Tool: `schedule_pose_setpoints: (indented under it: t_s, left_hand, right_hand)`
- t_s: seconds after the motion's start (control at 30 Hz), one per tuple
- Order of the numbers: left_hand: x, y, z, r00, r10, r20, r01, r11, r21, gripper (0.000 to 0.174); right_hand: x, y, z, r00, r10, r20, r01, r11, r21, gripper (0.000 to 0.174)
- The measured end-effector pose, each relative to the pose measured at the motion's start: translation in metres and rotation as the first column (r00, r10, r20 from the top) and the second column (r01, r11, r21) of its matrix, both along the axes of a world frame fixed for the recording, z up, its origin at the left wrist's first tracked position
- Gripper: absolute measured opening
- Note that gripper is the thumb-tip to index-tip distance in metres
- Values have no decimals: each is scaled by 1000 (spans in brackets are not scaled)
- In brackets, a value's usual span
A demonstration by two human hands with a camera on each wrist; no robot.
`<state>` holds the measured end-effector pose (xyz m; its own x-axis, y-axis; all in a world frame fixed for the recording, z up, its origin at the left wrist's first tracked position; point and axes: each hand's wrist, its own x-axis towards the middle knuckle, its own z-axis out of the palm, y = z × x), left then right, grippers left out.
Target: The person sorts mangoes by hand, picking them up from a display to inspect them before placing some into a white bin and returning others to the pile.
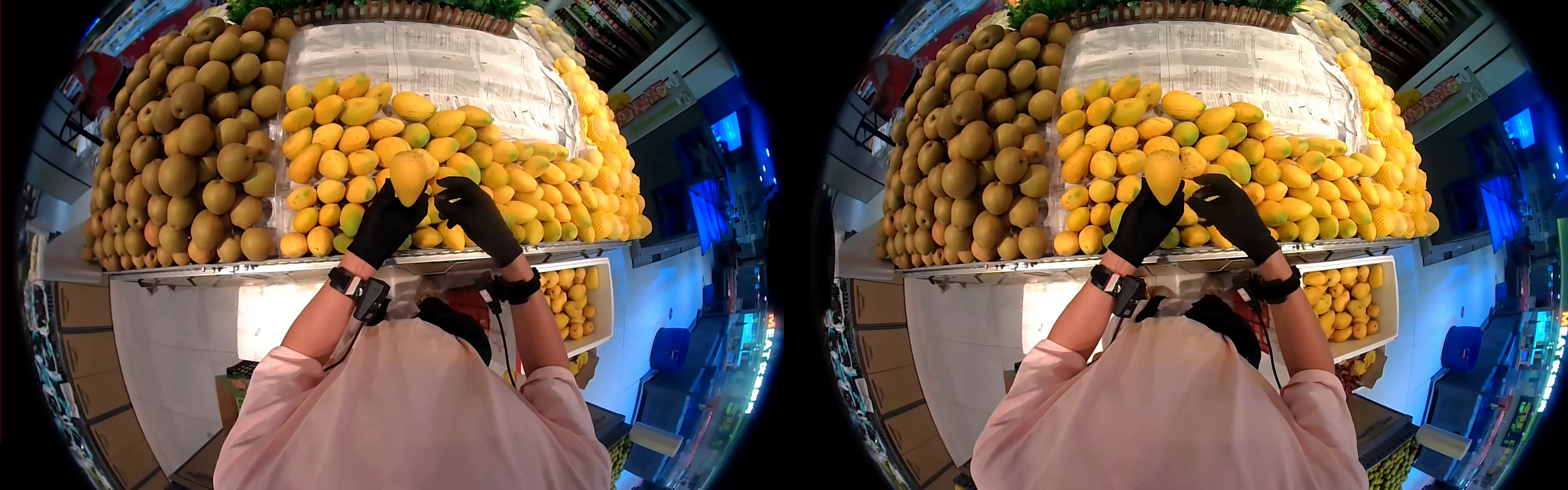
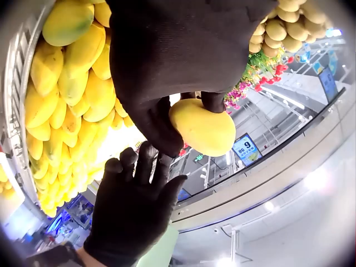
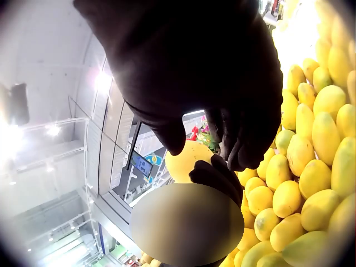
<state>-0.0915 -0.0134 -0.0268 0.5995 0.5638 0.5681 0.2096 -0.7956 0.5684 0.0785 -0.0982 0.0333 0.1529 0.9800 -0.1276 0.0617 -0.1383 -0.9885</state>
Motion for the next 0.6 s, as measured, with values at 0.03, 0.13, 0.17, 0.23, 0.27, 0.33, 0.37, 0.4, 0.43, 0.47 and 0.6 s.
schedule_pose_setpoints:
  t_s: [0.03, 0.13, 0.17, 0.23, 0.27, 0.33, 0.37, 0.4, 0.43, 0.47, 0.6]
  left_hand:
    - [1, -3, 5, 988, -31, 154, 75, 955, -286, 27]
    - [3, -6, 21, 957, 8, 289, 130, 880, -456, 33]
    - [3, -5, 23, 960, 21, 280, 101, 904, -416, 35]
    - [3, 0, 8, 981, 40, 191, 27, 941, -338, 37]
    - [3, 3, -2, 988, 52, 145, -6, 955, -297, 37]
    - [2, 1, 3, 756, 132, 641, 552, 397, -733, 39]
    - [3, -1, 3, 576, 332, 748, 790, 13, -614, 40]
    - [3, -2, -1, 591, 264, 762, 781, 49, -622, 45]
    - [3, -3, -3, 591, 273, 759, 781, 39, -623, 44]
    - [4, -4, -4, 591, 282, 756, 782, 33, -623, 43]
    - [11, -3, -10, 765, 72, 640, 549, 446, -707, 39]
  right_hand:
    - [-1, 0, 2, 1000, -3, -8, 3, 1000, -1, 36]
    - [0, 2, 3, 999, 5, 38, -4, 1000, -26, 41]
    - [0, 3, 4, 998, 18, 56, -16, 999, -33, 42]
    - [0, 6, 3, 995, 40, 91, -36, 998, -48, 43]
    - [1, 8, 1, 994, 46, 95, -44, 999, -26, 44]
    - [2, 9, -4, 993, 55, 100, -56, 998, 9, 46]
    - [2, 7, -5, 996, 52, 75, -52, 999, -1, 47]
    - [0, 6, -2, 997, 50, 53, -50, 999, -9, 47]
    - [0, 6, 0, 998, 51, 32, -50, 999, -15, 47]
    - [0, 6, -1, 999, 44, 22, -44, 999, -27, 47]
    - [-2, 9, -7, 957, -102, 271, 78, 992, 95, 49]
